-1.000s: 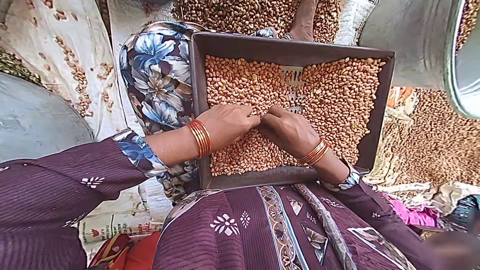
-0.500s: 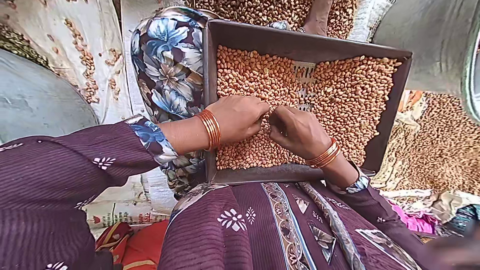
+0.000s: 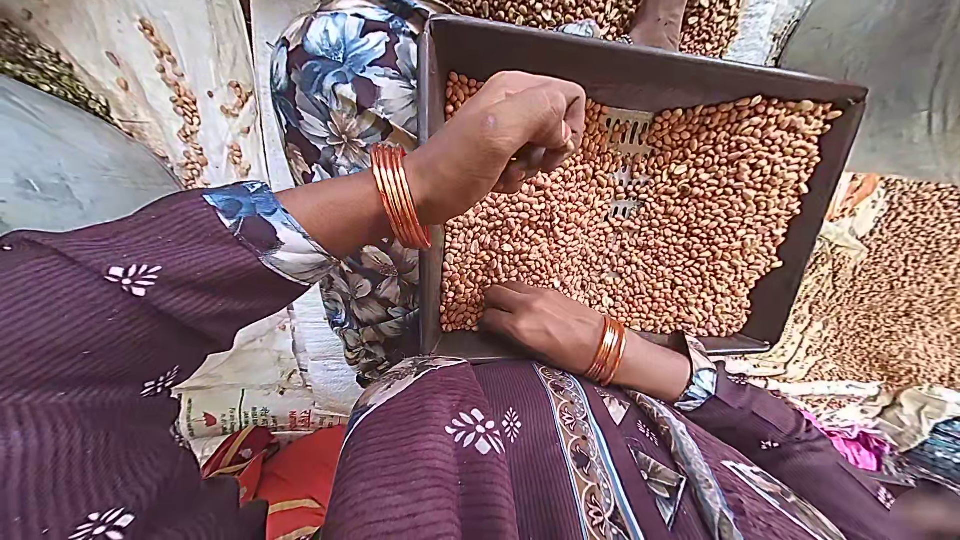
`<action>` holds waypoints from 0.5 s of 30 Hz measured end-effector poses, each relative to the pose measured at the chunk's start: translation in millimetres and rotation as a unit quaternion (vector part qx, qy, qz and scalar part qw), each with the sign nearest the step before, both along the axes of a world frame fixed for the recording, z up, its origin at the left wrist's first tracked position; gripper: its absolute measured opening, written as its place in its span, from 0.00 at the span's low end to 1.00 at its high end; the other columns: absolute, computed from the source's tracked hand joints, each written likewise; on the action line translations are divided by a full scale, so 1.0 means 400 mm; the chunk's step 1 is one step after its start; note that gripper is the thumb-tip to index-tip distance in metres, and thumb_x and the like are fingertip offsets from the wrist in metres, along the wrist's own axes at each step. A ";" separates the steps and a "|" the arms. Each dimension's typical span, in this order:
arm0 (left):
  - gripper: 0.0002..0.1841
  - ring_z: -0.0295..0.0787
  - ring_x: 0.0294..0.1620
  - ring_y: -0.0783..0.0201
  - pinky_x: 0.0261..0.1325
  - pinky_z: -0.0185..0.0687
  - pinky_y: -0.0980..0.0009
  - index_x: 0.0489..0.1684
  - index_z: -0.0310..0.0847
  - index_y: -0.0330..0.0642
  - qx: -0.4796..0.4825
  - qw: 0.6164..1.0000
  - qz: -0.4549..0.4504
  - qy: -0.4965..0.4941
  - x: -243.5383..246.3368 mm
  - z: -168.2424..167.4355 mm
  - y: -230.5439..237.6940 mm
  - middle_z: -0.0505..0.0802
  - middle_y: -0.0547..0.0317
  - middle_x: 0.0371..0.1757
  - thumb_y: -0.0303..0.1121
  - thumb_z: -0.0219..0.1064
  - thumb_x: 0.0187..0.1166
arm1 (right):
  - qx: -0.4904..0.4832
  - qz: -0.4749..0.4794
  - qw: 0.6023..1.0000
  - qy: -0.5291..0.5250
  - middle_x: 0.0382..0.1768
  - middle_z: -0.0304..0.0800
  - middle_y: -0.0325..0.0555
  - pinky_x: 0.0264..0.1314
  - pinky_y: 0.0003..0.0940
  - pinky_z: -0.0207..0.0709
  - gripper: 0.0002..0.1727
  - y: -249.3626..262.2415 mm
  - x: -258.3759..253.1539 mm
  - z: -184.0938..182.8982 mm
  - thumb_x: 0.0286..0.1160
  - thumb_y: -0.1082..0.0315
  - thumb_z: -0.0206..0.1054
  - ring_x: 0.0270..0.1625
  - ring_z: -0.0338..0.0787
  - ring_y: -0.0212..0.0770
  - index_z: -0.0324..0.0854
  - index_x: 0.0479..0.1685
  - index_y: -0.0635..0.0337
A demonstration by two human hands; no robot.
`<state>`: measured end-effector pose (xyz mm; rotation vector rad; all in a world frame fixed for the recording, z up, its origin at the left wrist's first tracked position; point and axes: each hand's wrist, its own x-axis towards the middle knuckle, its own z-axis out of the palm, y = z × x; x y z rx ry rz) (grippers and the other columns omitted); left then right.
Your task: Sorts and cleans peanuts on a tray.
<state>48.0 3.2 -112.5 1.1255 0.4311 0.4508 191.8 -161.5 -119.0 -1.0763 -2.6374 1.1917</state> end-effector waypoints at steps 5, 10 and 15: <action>0.19 0.70 0.19 0.79 0.19 0.60 0.85 0.30 0.76 0.50 -0.058 0.998 -0.011 0.017 -0.012 0.012 0.019 0.85 0.70 0.26 0.31 0.36 0.82 | -0.071 -0.096 0.989 0.085 0.32 0.86 0.45 0.33 0.33 0.81 0.08 0.030 -0.012 0.013 0.73 0.69 0.61 0.32 0.88 0.39 0.83 0.41 0.62; 0.21 0.65 0.16 0.79 0.19 0.57 0.85 0.27 0.74 0.53 -0.098 0.992 0.009 0.076 -0.011 0.024 0.039 0.77 0.72 0.20 0.33 0.36 0.88 | 0.027 -0.101 0.994 0.023 0.40 0.89 0.53 0.44 0.37 0.87 0.08 0.026 -0.079 -0.008 0.81 0.71 0.65 0.45 0.92 0.49 0.89 0.42 0.63; 0.18 0.68 0.18 0.78 0.21 0.61 0.85 0.32 0.78 0.55 -0.067 0.980 0.082 0.168 -0.011 0.033 0.052 0.80 0.74 0.24 0.35 0.44 0.92 | 0.022 -0.086 0.996 0.000 0.39 0.89 0.55 0.40 0.39 0.87 0.07 0.025 -0.099 -0.008 0.80 0.74 0.63 0.43 0.93 0.52 0.87 0.40 0.65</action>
